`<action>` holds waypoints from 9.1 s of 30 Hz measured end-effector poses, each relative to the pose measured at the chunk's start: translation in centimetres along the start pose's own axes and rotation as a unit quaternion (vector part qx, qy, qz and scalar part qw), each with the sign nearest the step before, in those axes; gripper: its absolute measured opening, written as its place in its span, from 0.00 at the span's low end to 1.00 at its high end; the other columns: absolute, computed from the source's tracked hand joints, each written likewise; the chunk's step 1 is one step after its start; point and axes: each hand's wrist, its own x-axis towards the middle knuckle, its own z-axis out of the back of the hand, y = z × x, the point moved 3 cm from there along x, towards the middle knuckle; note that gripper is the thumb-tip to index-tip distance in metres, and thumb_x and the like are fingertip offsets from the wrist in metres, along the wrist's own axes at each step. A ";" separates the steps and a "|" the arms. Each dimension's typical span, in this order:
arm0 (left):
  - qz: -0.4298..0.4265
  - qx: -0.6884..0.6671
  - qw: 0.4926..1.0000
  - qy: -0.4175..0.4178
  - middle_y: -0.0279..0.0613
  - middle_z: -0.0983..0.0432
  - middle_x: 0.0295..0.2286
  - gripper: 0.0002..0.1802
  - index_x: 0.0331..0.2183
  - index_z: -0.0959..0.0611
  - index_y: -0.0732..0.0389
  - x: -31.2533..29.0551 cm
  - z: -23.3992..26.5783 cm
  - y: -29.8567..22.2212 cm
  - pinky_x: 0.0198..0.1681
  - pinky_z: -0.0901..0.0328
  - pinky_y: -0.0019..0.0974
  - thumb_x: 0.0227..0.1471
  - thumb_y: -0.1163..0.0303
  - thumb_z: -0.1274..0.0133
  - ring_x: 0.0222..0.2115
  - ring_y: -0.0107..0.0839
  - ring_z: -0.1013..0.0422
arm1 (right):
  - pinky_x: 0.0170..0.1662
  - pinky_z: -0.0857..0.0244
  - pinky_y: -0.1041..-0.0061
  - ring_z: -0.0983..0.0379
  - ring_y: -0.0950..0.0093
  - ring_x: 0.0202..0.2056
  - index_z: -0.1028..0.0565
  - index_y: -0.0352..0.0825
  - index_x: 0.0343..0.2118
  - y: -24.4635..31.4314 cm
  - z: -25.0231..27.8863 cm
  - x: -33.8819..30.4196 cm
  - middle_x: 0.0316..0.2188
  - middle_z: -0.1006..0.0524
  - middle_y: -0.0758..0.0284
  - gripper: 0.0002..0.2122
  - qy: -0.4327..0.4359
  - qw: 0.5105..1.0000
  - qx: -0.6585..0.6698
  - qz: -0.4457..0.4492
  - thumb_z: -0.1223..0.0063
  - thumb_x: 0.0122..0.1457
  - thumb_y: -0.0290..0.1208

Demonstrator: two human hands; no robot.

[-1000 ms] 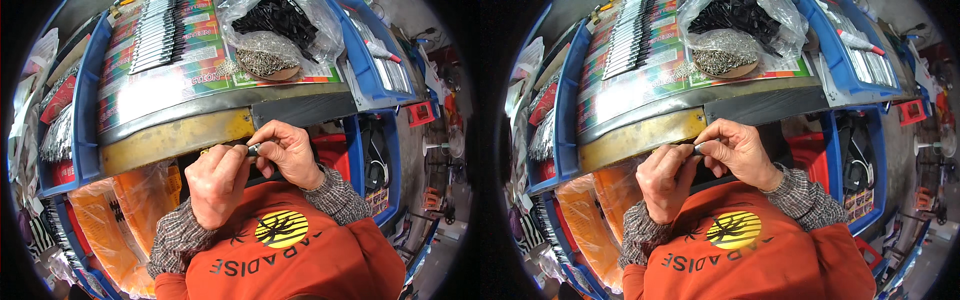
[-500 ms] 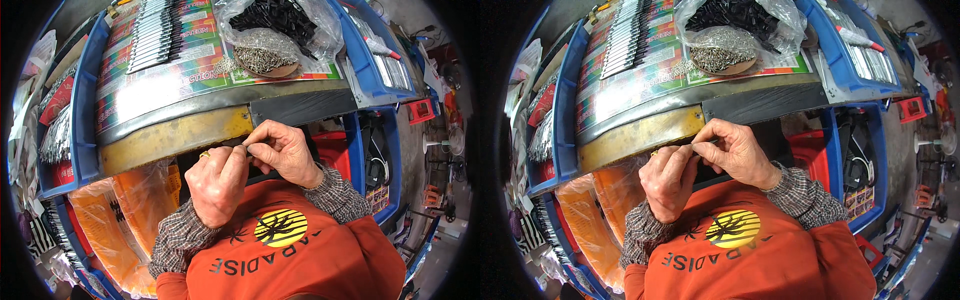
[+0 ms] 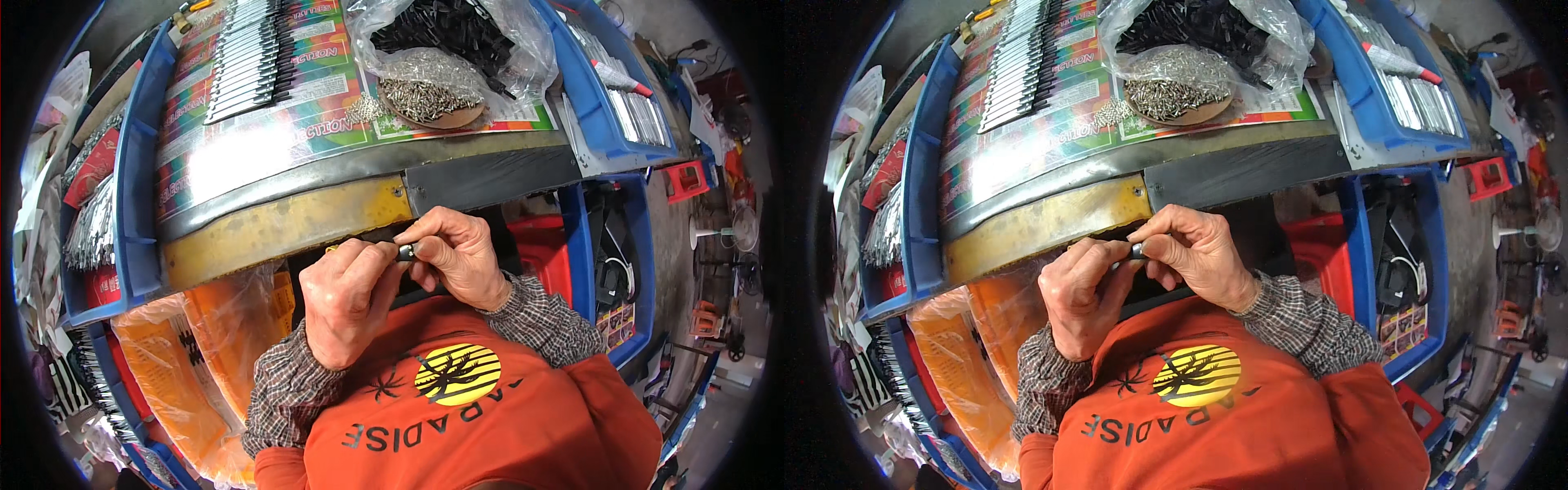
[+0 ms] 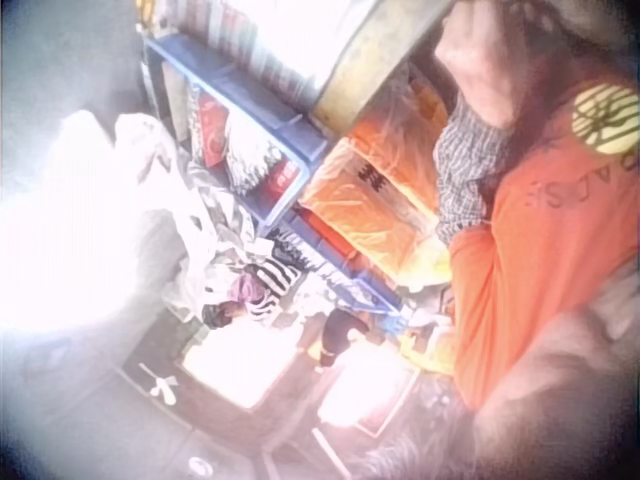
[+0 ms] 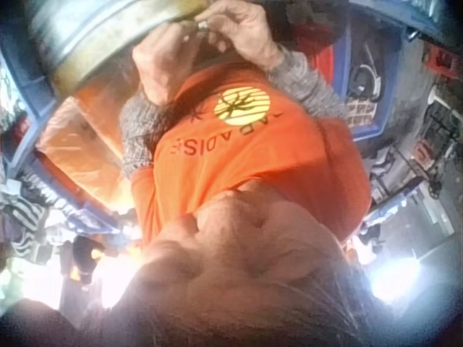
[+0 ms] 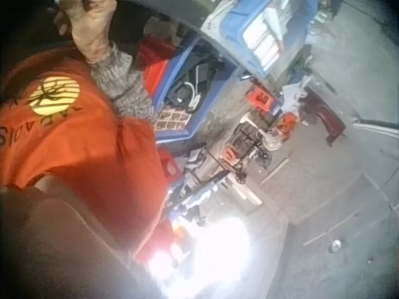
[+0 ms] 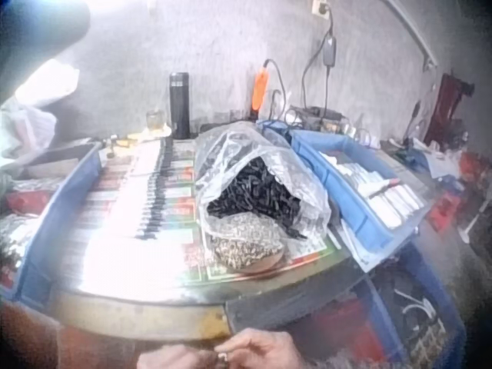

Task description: The person assembles small components by fitting plastic and metal pieces together by hand and arranges the assembled items in rows on the workbench.

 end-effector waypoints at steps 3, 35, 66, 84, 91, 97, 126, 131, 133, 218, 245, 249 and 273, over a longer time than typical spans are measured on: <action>0.006 0.026 1.000 -0.004 0.44 0.26 0.22 0.10 0.29 0.20 0.64 -0.3 -0.3 -0.1 0.22 0.34 0.35 0.39 0.81 0.39 0.20 0.38 0.28 | 0.19 0.41 0.88 0.35 0.89 0.17 0.25 0.33 0.37 0.0 0.0 0.2 0.18 0.27 0.73 0.10 -0.004 1.000 -0.003 -0.001 0.47 0.62 0.35; -0.032 0.065 0.997 -0.022 0.41 0.28 0.22 0.13 0.30 0.21 0.62 0.3 -0.5 -0.2 0.22 0.34 0.37 0.38 0.78 0.39 0.20 0.38 0.29 | 0.20 0.40 0.87 0.34 0.89 0.18 0.27 0.30 0.39 2.4 -0.7 0.4 0.19 0.27 0.72 0.10 -0.048 0.991 -0.113 -0.051 0.48 0.62 0.32; -0.022 0.371 0.923 -0.100 0.51 0.28 0.30 0.07 0.30 0.23 0.59 21.8 8.5 18.4 0.35 0.34 0.49 0.43 0.77 0.46 0.33 0.53 0.28 | 0.25 0.32 0.77 0.26 0.73 0.21 0.25 0.30 0.35 5.8 2.1 2.6 0.25 0.23 0.63 0.07 -0.039 0.916 -0.351 0.192 0.42 0.52 0.21; -0.049 0.345 0.934 -0.079 0.46 0.24 0.30 0.09 0.33 0.18 0.58 24.9 7.8 21.3 0.40 0.34 0.45 0.45 0.77 0.45 0.35 0.47 0.28 | 0.22 0.34 0.72 0.26 0.67 0.20 0.26 0.31 0.36 6.1 1.9 2.8 0.21 0.24 0.62 0.11 -0.010 0.890 -0.386 0.242 0.40 0.48 0.18; -0.084 0.348 0.931 -0.065 0.45 0.25 0.32 0.10 0.34 0.17 0.54 25.1 7.7 21.6 0.42 0.35 0.46 0.48 0.76 0.48 0.37 0.48 0.29 | 0.23 0.34 0.72 0.26 0.67 0.20 0.25 0.31 0.35 6.2 1.8 2.7 0.21 0.24 0.62 0.10 -0.012 0.887 -0.393 0.243 0.40 0.48 0.18; -0.075 0.350 0.928 -0.104 0.44 0.24 0.32 0.10 0.34 0.17 0.54 24.9 7.1 21.7 0.41 0.34 0.45 0.48 0.75 0.49 0.38 0.46 0.29 | 0.23 0.33 0.72 0.26 0.67 0.20 0.25 0.31 0.35 6.2 1.8 2.6 0.21 0.24 0.62 0.10 -0.016 0.886 -0.399 0.236 0.41 0.49 0.18; 0.027 0.533 0.841 -0.091 0.43 0.24 0.26 0.03 0.28 0.19 0.58 6.3 24.6 11.7 0.30 0.33 0.43 0.48 0.73 0.46 0.28 0.47 0.26 | 0.27 0.36 0.84 0.29 0.83 0.24 0.25 0.28 0.34 4.8 1.6 2.0 0.26 0.25 0.68 0.04 -0.094 0.920 -0.349 0.155 0.46 0.56 0.20; 0.088 0.554 0.828 -0.010 0.41 0.23 0.32 0.09 0.33 0.19 0.56 5.5 28.2 18.0 0.40 0.33 0.43 0.44 0.73 0.44 0.38 0.44 0.28 | 0.28 0.36 0.84 0.30 0.83 0.24 0.24 0.28 0.35 4.7 1.5 2.1 0.27 0.25 0.69 0.04 -0.100 0.911 -0.364 0.166 0.46 0.56 0.20; 0.099 0.554 0.827 0.017 0.40 0.23 0.33 0.10 0.33 0.19 0.56 5.6 28.4 19.3 0.42 0.33 0.43 0.43 0.73 0.43 0.40 0.44 0.29 | 0.28 0.36 0.85 0.30 0.84 0.24 0.24 0.28 0.34 4.6 1.4 2.1 0.27 0.24 0.69 0.04 -0.105 0.908 -0.369 0.168 0.46 0.56 0.20; 0.125 -0.070 0.980 -0.137 0.32 0.26 0.31 0.10 0.36 0.20 0.68 2.9 11.1 5.8 0.28 0.36 0.19 0.49 0.87 0.48 0.28 0.16 0.32 | 0.32 0.35 0.70 0.27 0.67 0.26 0.23 0.29 0.34 19.2 25.7 2.3 0.21 0.24 0.61 0.11 -0.297 0.577 -0.755 0.090 0.44 0.47 0.28; 0.229 -0.399 0.888 -0.016 0.42 0.22 0.26 0.06 0.35 0.21 0.70 1.7 1.2 -1.0 0.23 0.33 0.24 0.53 0.79 0.45 0.24 0.23 0.27 | 0.26 0.29 0.85 0.25 0.82 0.25 0.28 0.28 0.46 8.9 1.9 0.4 0.27 0.25 0.68 0.15 0.050 0.989 -0.134 -0.031 0.45 0.54 0.16; 0.206 -0.431 0.878 -0.005 0.43 0.22 0.29 0.07 0.36 0.21 0.70 1.4 0.6 -0.7 0.25 0.31 0.26 0.53 0.78 0.45 0.24 0.24 0.27 | 0.29 0.28 0.83 0.25 0.82 0.26 0.29 0.28 0.49 7.8 0.1 0.7 0.29 0.24 0.68 0.18 0.075 0.981 -0.176 0.017 0.44 0.54 0.16; 0.230 -0.527 0.818 -0.009 0.40 0.22 0.29 0.06 0.36 0.19 0.70 0.4 -1.2 0.6 0.29 0.31 0.26 0.53 0.79 0.45 0.25 0.23 0.28 | 0.25 0.34 0.84 0.29 0.85 0.22 0.31 0.30 0.53 5.5 -1.0 0.4 0.25 0.25 0.70 0.20 0.051 0.970 -0.225 0.077 0.44 0.57 0.21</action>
